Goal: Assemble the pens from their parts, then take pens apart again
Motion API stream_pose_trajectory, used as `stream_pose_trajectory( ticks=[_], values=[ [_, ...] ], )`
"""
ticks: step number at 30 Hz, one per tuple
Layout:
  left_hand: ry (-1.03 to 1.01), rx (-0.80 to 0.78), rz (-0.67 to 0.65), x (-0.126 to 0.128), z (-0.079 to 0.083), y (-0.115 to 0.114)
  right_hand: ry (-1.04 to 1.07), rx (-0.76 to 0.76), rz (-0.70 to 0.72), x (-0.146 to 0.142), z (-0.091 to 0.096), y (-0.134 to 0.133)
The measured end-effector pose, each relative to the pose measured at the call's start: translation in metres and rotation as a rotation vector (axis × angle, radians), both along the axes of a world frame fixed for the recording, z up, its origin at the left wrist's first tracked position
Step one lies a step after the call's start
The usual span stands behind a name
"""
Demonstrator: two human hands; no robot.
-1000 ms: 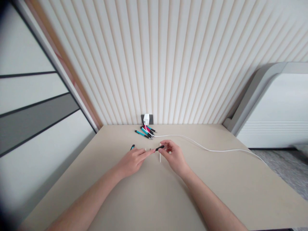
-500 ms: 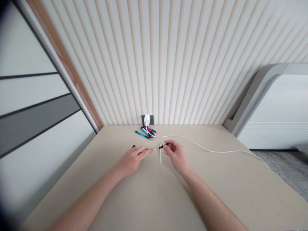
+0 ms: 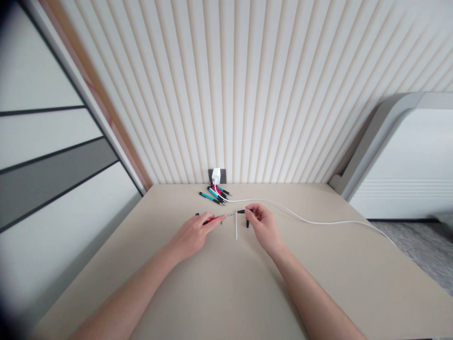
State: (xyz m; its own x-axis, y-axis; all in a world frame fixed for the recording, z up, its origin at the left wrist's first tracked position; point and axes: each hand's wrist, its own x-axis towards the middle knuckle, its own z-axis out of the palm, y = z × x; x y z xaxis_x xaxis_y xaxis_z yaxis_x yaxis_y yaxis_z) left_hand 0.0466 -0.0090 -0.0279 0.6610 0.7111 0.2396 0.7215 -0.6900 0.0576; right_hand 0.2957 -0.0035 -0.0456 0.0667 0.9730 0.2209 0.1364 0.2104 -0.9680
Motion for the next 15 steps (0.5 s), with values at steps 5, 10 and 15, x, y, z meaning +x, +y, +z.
stream_pose_trajectory(
  ticks=[5,10,15],
  values=[
    [0.002,-0.005,-0.043,-0.002,-0.001,0.001,-0.251,0.082,-0.192,0.013,0.001,0.004],
    [0.0,-0.003,-0.07,-0.002,-0.005,0.002,-0.49,0.102,-0.244,0.027,-0.001,0.01],
    [-0.055,-0.02,-0.067,-0.002,-0.008,0.003,-0.649,0.111,-0.209,0.035,0.0,0.012]
  ],
)
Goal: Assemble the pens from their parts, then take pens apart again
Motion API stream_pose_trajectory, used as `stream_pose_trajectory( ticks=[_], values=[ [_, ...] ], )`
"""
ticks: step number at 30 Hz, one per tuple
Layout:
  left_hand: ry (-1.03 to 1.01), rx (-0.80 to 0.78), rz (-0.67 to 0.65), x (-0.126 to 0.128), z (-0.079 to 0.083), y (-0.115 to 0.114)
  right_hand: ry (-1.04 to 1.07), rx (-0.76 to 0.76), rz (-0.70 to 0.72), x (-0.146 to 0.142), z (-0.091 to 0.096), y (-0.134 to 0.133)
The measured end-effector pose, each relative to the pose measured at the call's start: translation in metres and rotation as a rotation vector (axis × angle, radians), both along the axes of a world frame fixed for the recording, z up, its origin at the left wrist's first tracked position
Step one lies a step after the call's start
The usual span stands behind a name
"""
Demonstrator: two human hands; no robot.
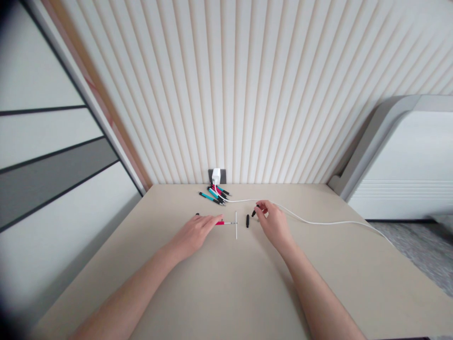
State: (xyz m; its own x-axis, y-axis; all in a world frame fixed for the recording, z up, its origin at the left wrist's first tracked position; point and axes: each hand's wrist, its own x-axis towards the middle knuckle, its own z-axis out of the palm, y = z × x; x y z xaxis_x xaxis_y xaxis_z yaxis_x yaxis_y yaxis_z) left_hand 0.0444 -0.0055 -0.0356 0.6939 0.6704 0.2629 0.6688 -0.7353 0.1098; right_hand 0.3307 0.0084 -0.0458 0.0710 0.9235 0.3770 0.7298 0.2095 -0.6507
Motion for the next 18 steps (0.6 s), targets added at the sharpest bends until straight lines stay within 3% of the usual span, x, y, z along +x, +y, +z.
stream_pose_trajectory(
  ticks=[18],
  values=[
    [-0.016,0.023,0.032,0.0,-0.001,0.003,-0.391,-0.058,0.079,-0.013,-0.006,-0.008]
  ],
)
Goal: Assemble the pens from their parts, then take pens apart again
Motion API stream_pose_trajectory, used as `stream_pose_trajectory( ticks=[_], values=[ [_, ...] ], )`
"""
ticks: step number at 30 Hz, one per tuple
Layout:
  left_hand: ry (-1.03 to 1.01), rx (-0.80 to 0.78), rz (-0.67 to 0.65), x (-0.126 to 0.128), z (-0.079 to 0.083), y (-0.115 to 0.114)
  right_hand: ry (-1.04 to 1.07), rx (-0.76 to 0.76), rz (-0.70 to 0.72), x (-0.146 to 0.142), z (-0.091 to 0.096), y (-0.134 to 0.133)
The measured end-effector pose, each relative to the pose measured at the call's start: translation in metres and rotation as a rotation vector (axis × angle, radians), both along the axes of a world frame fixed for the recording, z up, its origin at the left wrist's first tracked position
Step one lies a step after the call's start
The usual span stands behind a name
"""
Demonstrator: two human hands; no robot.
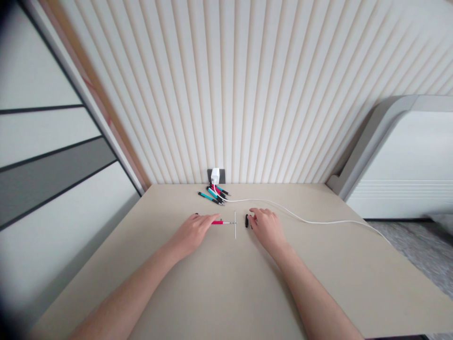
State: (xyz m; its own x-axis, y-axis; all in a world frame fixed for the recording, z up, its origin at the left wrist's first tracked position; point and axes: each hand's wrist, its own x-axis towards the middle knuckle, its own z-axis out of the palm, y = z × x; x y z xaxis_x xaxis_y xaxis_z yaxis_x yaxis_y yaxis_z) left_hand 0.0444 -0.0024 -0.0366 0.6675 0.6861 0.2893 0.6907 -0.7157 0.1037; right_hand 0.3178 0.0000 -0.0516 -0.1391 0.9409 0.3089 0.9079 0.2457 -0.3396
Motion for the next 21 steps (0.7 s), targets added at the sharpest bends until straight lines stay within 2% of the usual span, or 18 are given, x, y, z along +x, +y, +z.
stream_pose_trajectory(
  ticks=[4,8,14,21],
  values=[
    [0.011,0.001,0.012,0.0,0.0,0.0,-0.086,-0.002,-0.043,0.0,0.006,-0.004],
    [0.023,0.002,0.015,-0.001,-0.001,0.001,-0.165,-0.079,-0.052,0.004,0.013,-0.009],
    [0.025,-0.005,0.012,-0.001,0.0,0.001,-0.151,-0.189,-0.015,0.001,0.017,-0.015],
    [0.049,0.012,0.025,-0.001,-0.001,0.001,-0.169,-0.269,-0.011,-0.009,0.013,-0.014]
  ],
)
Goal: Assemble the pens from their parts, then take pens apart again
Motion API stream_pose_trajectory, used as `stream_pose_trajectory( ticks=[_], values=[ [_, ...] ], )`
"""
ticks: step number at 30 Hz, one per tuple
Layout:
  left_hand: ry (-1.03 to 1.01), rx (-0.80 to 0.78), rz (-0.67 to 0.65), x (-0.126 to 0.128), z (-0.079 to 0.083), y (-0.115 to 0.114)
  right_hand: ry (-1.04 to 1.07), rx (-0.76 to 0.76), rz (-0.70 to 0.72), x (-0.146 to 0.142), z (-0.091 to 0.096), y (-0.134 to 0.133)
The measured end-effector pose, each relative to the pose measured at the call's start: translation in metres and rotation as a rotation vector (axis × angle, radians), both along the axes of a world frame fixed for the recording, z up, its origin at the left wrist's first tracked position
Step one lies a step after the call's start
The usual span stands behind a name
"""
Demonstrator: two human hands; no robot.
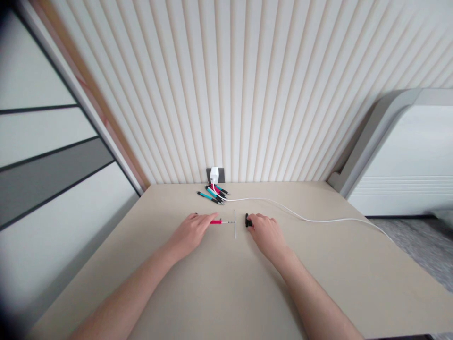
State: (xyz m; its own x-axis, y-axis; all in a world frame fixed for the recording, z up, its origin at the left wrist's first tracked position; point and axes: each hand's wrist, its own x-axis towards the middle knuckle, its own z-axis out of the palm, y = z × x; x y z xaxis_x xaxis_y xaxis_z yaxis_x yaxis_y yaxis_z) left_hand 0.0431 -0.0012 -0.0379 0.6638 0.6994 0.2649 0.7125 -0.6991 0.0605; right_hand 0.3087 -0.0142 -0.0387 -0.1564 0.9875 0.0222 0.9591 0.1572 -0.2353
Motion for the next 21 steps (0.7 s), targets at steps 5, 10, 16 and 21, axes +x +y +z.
stream_pose_trajectory(
  ticks=[5,10,16,21],
  values=[
    [0.005,0.007,0.005,0.0001,0.0014,-0.0007,0.001,0.008,-0.01,-0.0004,-0.0032,0.0029],
    [0.008,-0.002,0.002,0.0006,0.0039,-0.0012,-0.001,0.01,0.008,0.001,-0.0051,0.0038],
    [0.016,0.007,0.008,0.0004,0.0032,-0.0007,-0.014,0.022,0.025,0.0019,-0.0072,0.0041],
    [0.014,0.005,0.006,0.0002,0.0024,-0.0003,-0.026,0.04,0.028,0.0013,-0.0107,0.0057]
  ],
)
